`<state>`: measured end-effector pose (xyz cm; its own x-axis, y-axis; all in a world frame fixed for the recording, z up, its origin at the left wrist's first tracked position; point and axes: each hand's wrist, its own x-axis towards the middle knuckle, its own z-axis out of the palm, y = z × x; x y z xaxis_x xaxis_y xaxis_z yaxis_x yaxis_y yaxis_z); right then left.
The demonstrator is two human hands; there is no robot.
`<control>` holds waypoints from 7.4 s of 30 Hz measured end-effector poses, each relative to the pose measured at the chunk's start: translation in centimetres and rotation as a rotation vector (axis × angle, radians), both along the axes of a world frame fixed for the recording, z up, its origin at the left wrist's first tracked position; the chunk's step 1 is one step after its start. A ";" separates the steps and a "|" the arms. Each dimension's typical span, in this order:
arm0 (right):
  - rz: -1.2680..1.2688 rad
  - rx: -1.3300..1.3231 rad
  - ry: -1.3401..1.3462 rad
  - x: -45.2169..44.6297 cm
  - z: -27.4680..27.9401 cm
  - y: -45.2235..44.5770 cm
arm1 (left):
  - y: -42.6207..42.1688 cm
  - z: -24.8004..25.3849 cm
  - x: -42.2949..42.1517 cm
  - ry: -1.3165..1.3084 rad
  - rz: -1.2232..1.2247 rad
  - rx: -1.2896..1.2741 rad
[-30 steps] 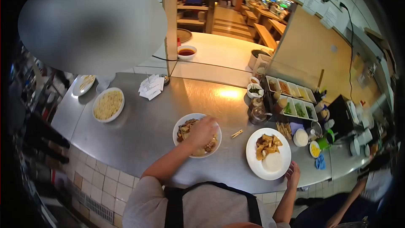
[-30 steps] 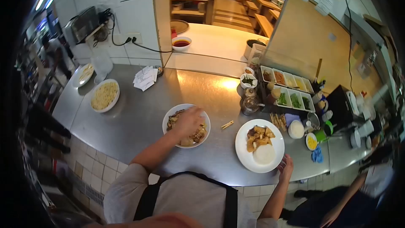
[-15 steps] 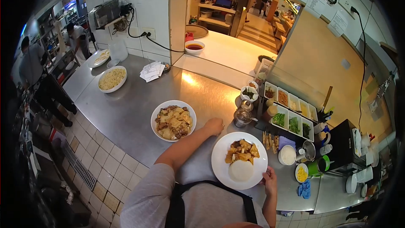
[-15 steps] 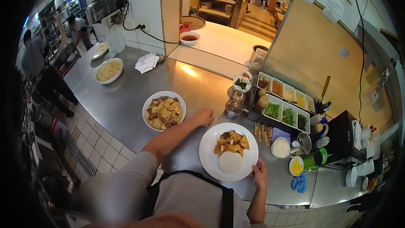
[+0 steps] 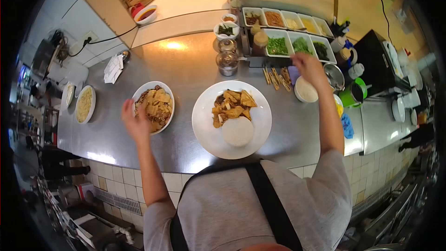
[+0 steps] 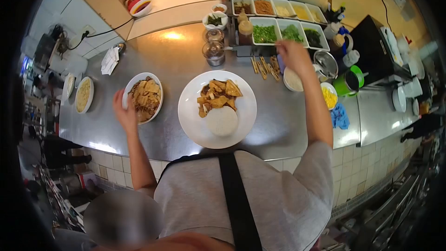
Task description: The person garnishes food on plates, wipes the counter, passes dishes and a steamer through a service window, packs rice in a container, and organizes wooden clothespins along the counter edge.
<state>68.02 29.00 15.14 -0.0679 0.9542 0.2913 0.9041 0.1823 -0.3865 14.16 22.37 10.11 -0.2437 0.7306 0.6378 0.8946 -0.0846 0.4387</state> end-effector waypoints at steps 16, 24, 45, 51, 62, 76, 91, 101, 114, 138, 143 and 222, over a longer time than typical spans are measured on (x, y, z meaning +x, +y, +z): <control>-0.044 -0.313 -0.647 -0.1 -2.7 12.2 | -5.8 -8.4 -2.8 -1.335 0.026 -0.216; -0.057 -0.192 -0.505 -0.2 -5.0 11.2 | -5.0 -8.4 -1.8 -1.317 -0.043 -0.236; -0.133 -0.037 0.219 7.1 -0.1 10.6 | -4.7 -9.5 1.6 -1.017 0.045 -0.073; 0.138 0.006 0.383 -7.4 3.8 6.3 | -4.8 -8.8 1.6 -1.033 -0.039 -0.052; 0.247 -0.057 0.258 -33.9 -2.3 -0.5 | -5.2 -9.5 0.4 -1.109 -0.165 -0.152; 0.157 -0.051 -0.013 -36.2 -2.1 -0.4 | -5.6 -9.5 0.2 -1.091 -0.191 -0.135; 0.347 -0.071 0.068 -37.9 -4.0 -0.2 | -6.1 -8.3 0.7 -1.089 -0.133 -0.141; 0.286 0.217 0.058 -33.8 -3.7 -0.8 | -5.8 -8.3 1.1 -1.075 -0.094 -0.139; -0.229 0.509 0.344 -12.9 -1.3 -1.7 | -3.3 -8.3 -1.4 -1.542 -0.132 -0.416; -0.381 0.343 0.056 5.5 -4.8 -16.5 | -11.6 0.9 5.9 -1.463 -0.447 -0.566; -0.546 0.221 0.146 7.3 -1.6 -20.6 | -10.0 0.9 16.9 -1.512 -0.747 -0.946; 0.180 -0.243 -0.449 7.6 3.0 -20.6 | -9.9 -8.9 35.5 -1.214 -1.236 -1.588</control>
<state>75.63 8.36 18.10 -0.3034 0.9523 -0.0314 0.9528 0.3029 -0.0195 49.65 12.51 1.25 0.8408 0.3663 -0.3986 0.0896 0.6320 0.7698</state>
